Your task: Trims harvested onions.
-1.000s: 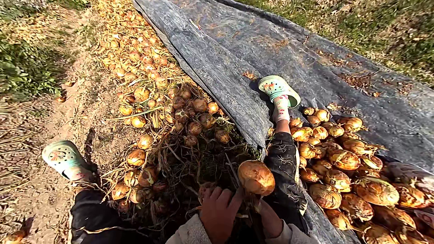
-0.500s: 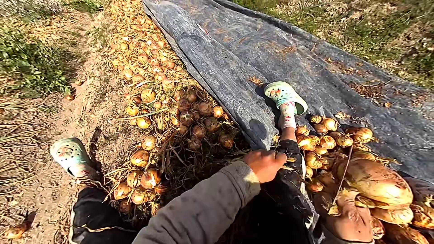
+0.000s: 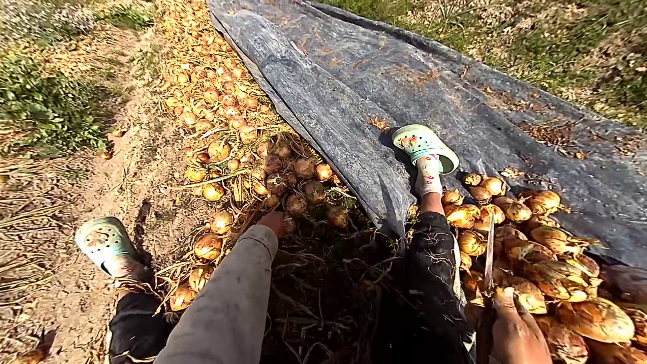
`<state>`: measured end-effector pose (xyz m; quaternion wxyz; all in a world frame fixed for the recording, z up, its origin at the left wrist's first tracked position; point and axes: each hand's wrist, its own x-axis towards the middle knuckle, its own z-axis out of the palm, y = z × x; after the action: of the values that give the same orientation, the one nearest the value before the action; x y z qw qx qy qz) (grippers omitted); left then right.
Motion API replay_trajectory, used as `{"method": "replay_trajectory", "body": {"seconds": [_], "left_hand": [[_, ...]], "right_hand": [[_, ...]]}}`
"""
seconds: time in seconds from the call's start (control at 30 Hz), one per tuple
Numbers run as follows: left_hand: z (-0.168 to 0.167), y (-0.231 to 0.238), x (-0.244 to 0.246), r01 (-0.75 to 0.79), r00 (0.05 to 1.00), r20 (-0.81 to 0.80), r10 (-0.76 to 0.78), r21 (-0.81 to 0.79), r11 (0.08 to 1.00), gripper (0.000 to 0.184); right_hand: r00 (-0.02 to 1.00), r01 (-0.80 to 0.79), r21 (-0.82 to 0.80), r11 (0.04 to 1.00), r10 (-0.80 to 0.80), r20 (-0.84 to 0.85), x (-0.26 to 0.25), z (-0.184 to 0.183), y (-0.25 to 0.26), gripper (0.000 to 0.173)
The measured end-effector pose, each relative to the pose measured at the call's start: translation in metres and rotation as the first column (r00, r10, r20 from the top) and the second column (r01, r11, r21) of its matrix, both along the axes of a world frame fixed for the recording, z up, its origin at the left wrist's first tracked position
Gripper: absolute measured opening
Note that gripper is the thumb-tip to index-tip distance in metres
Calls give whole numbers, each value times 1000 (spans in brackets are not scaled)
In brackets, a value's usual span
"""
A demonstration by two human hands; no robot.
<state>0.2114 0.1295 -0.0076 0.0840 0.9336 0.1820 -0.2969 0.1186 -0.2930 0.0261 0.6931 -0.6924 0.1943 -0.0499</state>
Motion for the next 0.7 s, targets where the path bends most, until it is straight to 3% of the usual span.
{"method": "replay_trajectory", "body": {"seconds": [0.07, 0.13, 0.17, 0.27, 0.37, 0.43, 0.5, 0.53, 0.6, 0.67, 0.7], "left_hand": [[-6, 5, -7, 29, 999, 37, -27, -37, 999, 60], [-9, 2, -17, 18, 1000, -6, -18, 14, 1000, 83], [-12, -2, -22, 1, 999, -36, 1, 54, 999, 83], [-4, -18, -33, -77, 993, -83, 86, 110, 991, 49], [8, -29, -48, -176, 983, -39, 177, 40, 984, 43], [11, -33, -66, -241, 964, 95, 247, -69, 968, 41], [9, -47, -94, -229, 851, 414, 322, -260, 938, 35], [6, -60, -107, -160, 737, 582, 343, -343, 925, 29], [5, -94, -125, 3, 566, 746, 351, -428, 904, 30], [7, -137, -139, 156, 537, 807, 247, -382, 911, 37], [6, -156, -145, 247, 544, 825, 153, -332, 910, 40]], "right_hand": [[996, -85, 31, 996, 85, 14, -2, 4, 21, 25], [985, -171, 86, 981, 171, 12, -6, 8, 36, 26], [976, -216, 99, 971, 217, -2, -9, 8, 39, 28], [929, -359, 16, 933, 359, -93, -19, 9, 44, 27], [821, -547, -97, 831, 511, -257, -26, -1, 41, 34], [750, -628, -78, 774, 576, -324, -28, -9, 41, 35], [717, -653, -23, 757, 608, -341, -28, -18, 45, 37], [704, -660, 9, 751, 623, -341, -27, -23, 49, 43], [686, -667, 67, 742, 647, -332, -23, -32, 57, 64], [681, -659, 120, 743, 656, -324, -20, -36, 66, 87], [703, -630, 155, 761, 644, -301, -20, -37, 71, 89]]}}
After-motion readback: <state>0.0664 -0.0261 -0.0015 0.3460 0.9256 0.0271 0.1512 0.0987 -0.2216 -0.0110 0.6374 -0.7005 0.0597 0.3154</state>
